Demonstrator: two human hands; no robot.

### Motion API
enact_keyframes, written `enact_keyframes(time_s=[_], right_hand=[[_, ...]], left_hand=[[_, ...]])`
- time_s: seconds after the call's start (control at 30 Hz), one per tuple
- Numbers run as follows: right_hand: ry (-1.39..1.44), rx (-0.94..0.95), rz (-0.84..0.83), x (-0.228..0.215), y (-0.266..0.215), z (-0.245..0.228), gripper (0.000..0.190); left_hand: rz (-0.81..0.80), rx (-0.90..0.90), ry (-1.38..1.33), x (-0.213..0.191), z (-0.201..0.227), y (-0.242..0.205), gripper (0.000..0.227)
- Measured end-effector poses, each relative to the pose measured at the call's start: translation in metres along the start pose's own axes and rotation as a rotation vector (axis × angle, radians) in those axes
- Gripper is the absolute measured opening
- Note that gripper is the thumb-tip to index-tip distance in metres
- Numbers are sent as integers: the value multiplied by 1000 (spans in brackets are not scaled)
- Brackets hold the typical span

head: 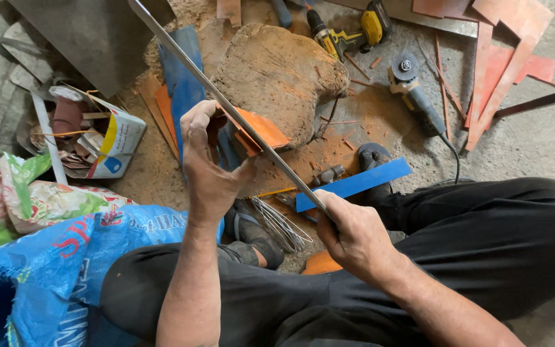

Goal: The person sits on the floor and assembles orange and blue plastic pieces. They use a hammer to drive nails into the orange piece, then align and attach a blue piece to it. The person uses a metal file to smooth the edges of the orange piece and marks the blue piece with a pencil.

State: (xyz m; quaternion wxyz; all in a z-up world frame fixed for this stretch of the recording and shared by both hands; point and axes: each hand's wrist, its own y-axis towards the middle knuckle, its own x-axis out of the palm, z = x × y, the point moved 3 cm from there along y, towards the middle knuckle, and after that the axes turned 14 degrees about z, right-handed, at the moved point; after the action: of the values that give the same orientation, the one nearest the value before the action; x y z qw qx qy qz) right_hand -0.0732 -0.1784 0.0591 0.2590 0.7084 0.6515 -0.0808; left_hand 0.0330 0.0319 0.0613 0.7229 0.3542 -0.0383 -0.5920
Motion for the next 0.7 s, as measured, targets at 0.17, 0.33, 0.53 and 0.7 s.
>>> enact_keyframes(time_s=[0.17,0.33,0.53,0.7], right_hand=[[-50,-100,60,-8,-6,-5,36],[-111,-110,43,-3,-2,-3,33],[-19,-76,38,-2,2,-3,32],[4,-204,94,-17,-6,-12,36]], left_hand=[[45,21,84,1,0,-2,77],[31,110,168,1,1,-5,79],[19,-17,13,0,-3,-7,68],[45,38,105,-2,-2,-14,75]])
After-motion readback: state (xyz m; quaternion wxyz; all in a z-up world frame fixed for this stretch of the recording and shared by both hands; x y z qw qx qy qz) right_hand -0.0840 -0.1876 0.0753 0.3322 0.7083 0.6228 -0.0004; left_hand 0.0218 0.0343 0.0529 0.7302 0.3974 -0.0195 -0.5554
